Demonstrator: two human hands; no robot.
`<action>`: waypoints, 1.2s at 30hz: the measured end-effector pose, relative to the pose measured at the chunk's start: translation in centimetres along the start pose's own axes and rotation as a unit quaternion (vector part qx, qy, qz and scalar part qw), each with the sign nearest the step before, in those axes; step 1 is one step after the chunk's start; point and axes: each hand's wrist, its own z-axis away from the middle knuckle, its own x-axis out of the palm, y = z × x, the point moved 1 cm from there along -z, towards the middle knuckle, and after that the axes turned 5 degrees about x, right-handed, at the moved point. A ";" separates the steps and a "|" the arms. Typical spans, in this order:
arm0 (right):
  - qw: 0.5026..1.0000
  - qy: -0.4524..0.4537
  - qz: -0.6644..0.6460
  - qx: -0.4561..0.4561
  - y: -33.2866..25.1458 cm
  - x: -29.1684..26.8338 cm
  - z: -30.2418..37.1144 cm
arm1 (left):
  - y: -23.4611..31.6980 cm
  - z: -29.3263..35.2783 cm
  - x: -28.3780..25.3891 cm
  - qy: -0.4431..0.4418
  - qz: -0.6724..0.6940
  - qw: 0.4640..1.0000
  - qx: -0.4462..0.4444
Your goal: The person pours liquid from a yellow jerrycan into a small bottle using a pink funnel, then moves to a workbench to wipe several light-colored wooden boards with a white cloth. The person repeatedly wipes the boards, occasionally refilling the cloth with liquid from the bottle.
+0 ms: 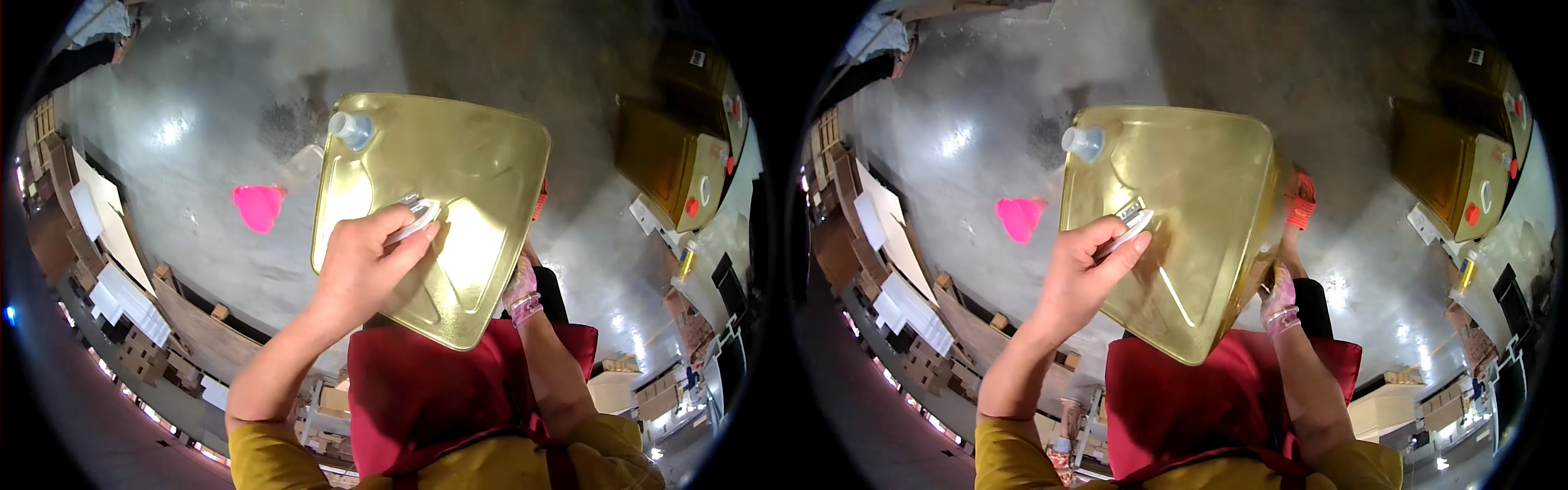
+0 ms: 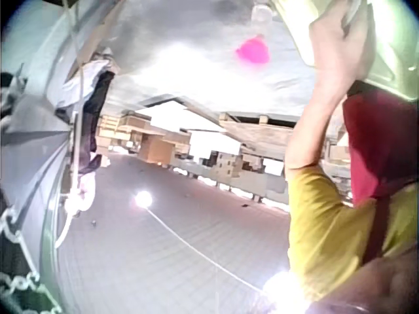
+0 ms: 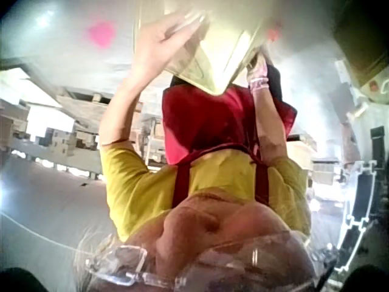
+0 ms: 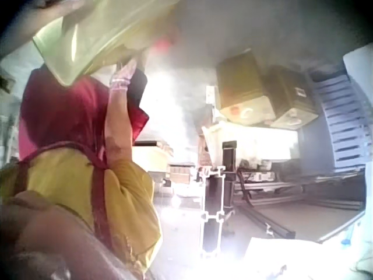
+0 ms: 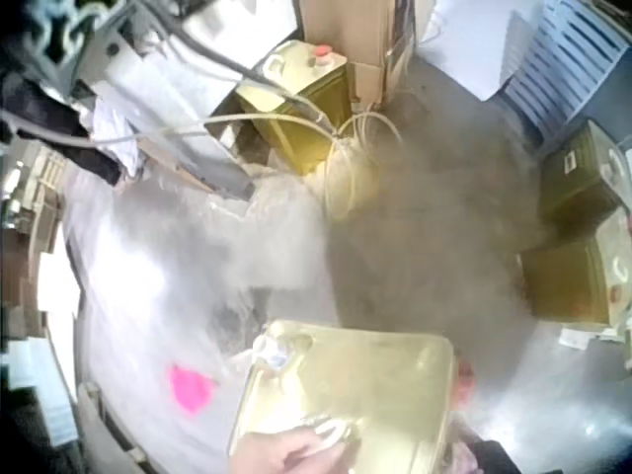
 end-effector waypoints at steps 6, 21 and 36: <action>0.990 0.066 0.109 -0.059 0.7 3.5 0.9 | 3.9 -1.3 -2.6 -0.055 -0.003 0.996 -0.073; 0.904 -0.397 -0.155 0.041 -1.5 11.5 2.1 | 4.8 -16.3 -12.7 0.088 -0.243 0.963 0.077; 0.972 -0.218 0.046 0.076 -6.8 15.7 9.6 | 6.0 -22.7 -18.4 0.097 -0.558 0.752 0.336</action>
